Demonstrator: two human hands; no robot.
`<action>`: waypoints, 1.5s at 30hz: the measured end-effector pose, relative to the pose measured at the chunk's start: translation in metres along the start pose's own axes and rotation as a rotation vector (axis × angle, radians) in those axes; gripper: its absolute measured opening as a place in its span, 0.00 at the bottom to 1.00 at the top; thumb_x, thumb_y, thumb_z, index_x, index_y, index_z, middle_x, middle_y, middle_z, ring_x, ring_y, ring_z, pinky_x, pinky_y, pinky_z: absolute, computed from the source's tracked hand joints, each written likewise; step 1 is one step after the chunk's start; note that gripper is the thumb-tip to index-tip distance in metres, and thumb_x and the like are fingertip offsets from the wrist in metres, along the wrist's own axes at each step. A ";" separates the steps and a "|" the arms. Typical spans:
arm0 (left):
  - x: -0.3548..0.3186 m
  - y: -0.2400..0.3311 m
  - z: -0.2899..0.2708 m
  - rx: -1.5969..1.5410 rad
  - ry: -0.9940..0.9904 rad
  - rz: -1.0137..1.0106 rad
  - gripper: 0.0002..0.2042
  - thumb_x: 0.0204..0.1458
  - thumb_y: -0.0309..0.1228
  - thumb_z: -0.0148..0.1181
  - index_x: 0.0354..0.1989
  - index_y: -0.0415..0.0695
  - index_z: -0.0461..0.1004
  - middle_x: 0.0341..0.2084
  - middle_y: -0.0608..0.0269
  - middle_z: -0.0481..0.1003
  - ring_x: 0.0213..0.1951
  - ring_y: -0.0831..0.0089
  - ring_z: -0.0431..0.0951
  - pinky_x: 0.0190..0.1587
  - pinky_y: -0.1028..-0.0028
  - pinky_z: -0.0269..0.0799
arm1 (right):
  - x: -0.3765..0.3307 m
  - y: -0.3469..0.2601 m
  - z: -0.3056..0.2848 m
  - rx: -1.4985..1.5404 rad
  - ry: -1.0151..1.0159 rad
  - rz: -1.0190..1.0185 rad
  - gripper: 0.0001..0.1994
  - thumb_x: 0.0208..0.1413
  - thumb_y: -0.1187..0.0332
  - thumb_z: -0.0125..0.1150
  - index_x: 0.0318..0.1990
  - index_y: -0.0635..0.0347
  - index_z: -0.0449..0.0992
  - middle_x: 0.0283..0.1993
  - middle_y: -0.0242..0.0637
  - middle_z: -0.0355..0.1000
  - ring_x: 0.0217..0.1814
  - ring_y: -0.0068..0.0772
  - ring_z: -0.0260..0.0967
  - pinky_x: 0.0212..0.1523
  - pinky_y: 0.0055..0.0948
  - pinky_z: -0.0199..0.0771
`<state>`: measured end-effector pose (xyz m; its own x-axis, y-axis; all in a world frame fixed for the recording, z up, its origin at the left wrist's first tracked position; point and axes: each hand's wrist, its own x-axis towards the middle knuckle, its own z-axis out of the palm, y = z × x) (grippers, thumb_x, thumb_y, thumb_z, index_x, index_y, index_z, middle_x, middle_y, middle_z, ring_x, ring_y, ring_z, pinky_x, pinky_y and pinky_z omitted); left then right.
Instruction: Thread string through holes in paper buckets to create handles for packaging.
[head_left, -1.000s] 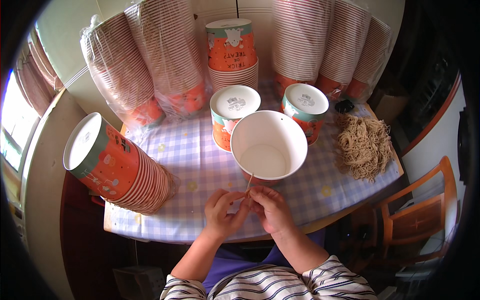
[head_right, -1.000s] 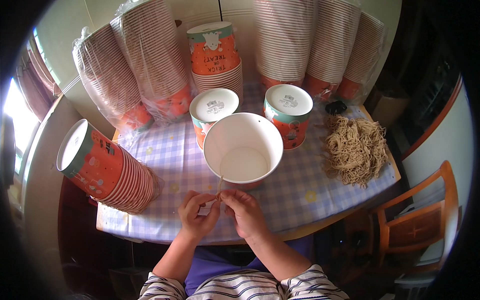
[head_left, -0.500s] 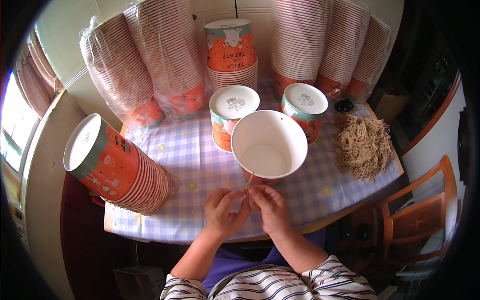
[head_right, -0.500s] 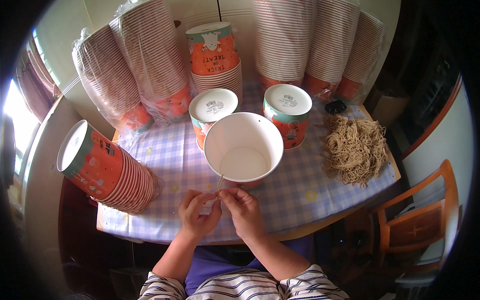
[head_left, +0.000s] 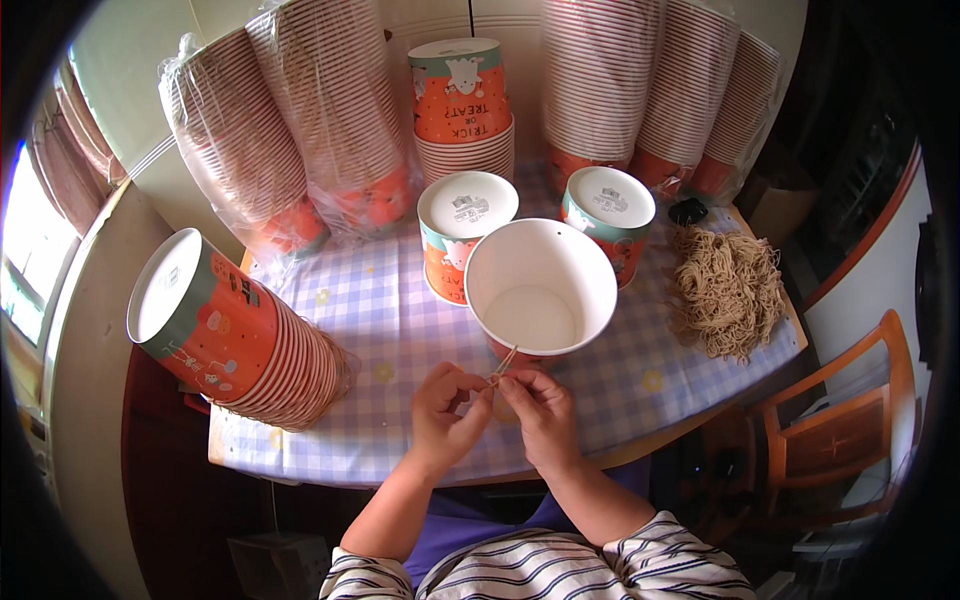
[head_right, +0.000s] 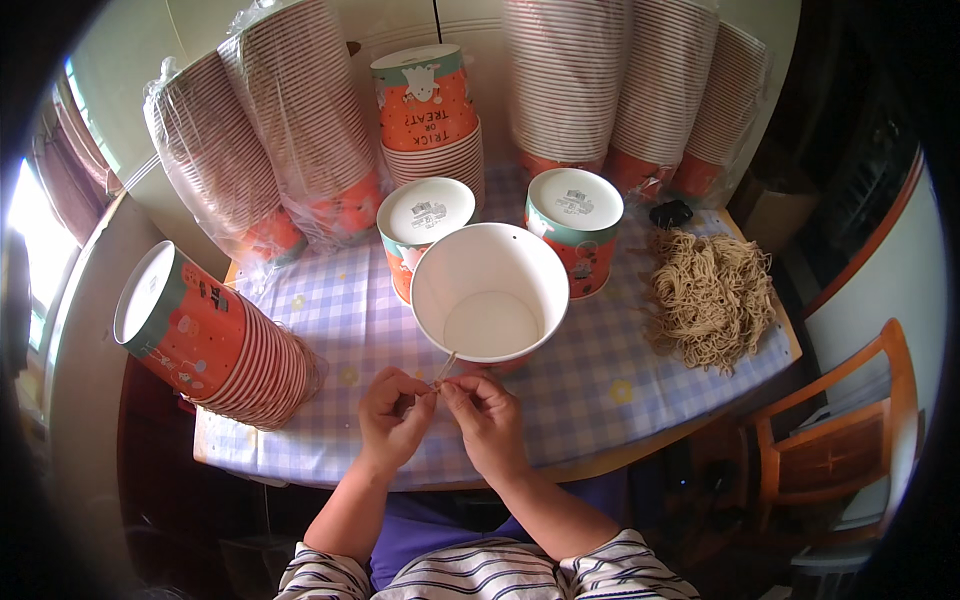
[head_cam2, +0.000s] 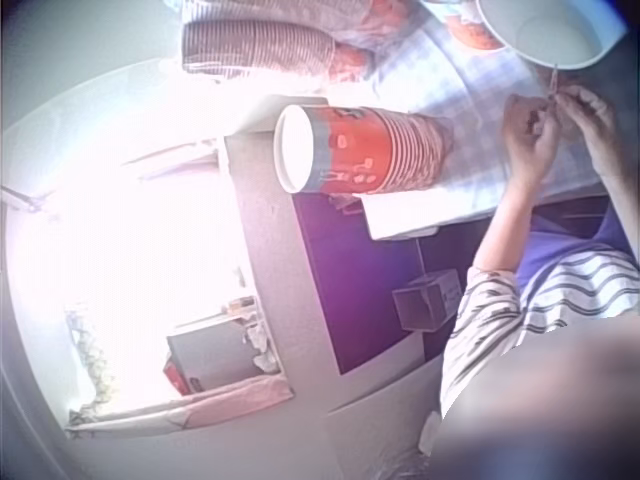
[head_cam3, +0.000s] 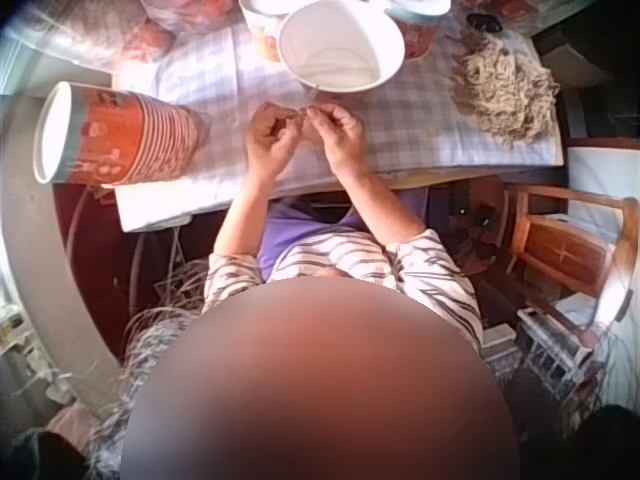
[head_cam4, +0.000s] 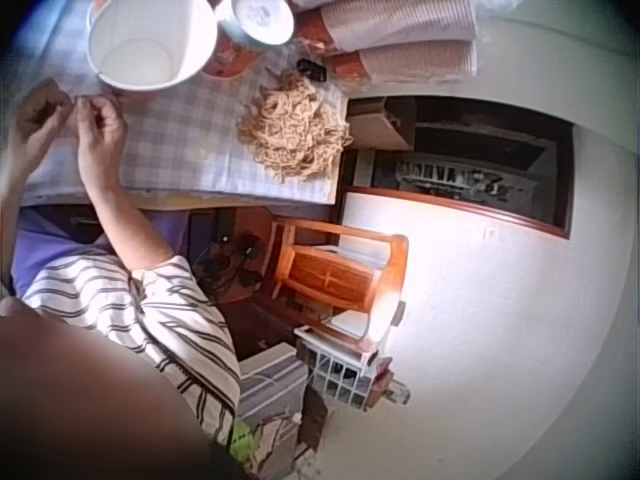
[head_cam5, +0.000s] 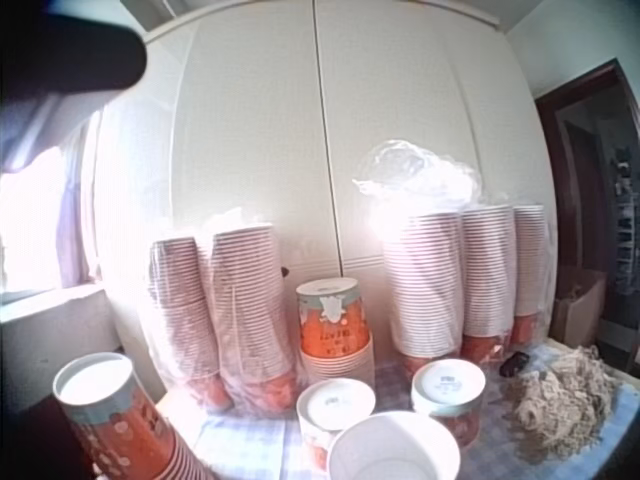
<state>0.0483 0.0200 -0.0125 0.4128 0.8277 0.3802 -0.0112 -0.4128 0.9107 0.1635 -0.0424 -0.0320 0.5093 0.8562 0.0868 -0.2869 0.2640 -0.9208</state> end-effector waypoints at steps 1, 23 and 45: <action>-0.001 -0.004 -0.002 0.001 0.000 0.000 0.03 0.45 0.19 0.61 0.28 0.40 0.75 0.24 0.67 0.69 0.23 0.83 0.67 0.25 0.83 0.61 | 0.000 -0.003 0.001 0.001 -0.001 0.000 0.06 0.58 0.71 0.59 0.35 0.65 0.76 0.34 0.29 0.74 0.34 0.13 0.67 0.38 0.16 0.68; -0.007 -0.003 0.008 -0.208 -0.050 -0.149 0.06 0.52 0.19 0.56 0.38 0.35 0.76 0.29 0.65 0.74 0.25 0.85 0.71 0.27 0.84 0.66 | -0.001 -0.009 0.001 0.106 -0.004 0.034 0.04 0.59 0.73 0.57 0.37 0.65 0.74 0.34 0.28 0.73 0.36 0.13 0.66 0.38 0.14 0.66; 0.004 0.010 0.005 0.072 -0.023 0.036 0.04 0.50 0.19 0.60 0.34 0.36 0.78 0.25 0.65 0.72 0.24 0.85 0.68 0.25 0.84 0.62 | 0.000 -0.002 0.001 0.062 0.019 -0.035 0.02 0.58 0.75 0.57 0.36 0.63 0.74 0.31 0.23 0.68 0.29 0.09 0.59 0.29 0.12 0.58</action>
<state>0.0547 0.0176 -0.0024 0.4343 0.8032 0.4078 0.0385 -0.4689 0.8824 0.1631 -0.0422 -0.0292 0.5354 0.8374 0.1106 -0.3183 0.3213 -0.8919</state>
